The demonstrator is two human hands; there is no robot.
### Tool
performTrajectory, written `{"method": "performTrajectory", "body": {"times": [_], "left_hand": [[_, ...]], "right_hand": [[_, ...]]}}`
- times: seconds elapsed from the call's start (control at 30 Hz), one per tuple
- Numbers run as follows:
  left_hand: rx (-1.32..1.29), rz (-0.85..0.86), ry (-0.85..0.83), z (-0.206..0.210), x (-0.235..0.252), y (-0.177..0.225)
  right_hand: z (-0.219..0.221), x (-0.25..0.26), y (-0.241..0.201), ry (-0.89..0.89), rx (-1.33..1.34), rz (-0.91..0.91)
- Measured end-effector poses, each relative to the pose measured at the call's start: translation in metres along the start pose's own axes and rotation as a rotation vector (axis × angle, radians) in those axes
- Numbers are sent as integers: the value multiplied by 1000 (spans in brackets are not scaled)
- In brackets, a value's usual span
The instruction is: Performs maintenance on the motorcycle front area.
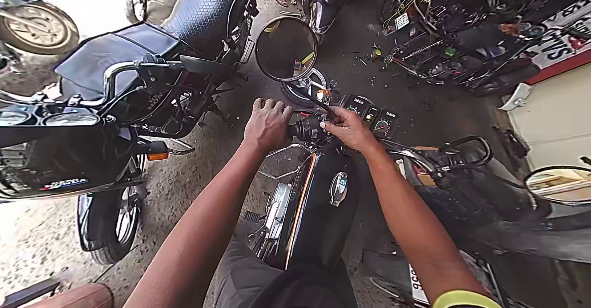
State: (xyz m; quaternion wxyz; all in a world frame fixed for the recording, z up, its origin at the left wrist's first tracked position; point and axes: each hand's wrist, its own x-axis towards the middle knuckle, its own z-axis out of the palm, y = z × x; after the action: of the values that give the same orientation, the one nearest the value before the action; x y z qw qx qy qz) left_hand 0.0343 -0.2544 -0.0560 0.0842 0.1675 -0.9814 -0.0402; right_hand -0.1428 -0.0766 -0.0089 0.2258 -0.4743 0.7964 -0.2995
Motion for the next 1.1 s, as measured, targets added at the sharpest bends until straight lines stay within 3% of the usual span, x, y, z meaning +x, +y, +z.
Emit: {"method": "performTrajectory", "body": {"times": [0.43,0.67,0.8,0.97,1.1], "left_hand": [[11,-21,-66,-8,1,1],[52,-15,-37,-10,0,5],[82,3,23,-8,0,6],[105,1,14,-6,-2,8],[129,-8,21,-5,-4,10]], "right_hand": [[-5,7,-20,125,281,57],[-5,5,-30,179,53,23],[13,-1,-27,336,298,63],[48,-3,-21,615,221,-107],[57,-1,-7,682,181,-300]]}}
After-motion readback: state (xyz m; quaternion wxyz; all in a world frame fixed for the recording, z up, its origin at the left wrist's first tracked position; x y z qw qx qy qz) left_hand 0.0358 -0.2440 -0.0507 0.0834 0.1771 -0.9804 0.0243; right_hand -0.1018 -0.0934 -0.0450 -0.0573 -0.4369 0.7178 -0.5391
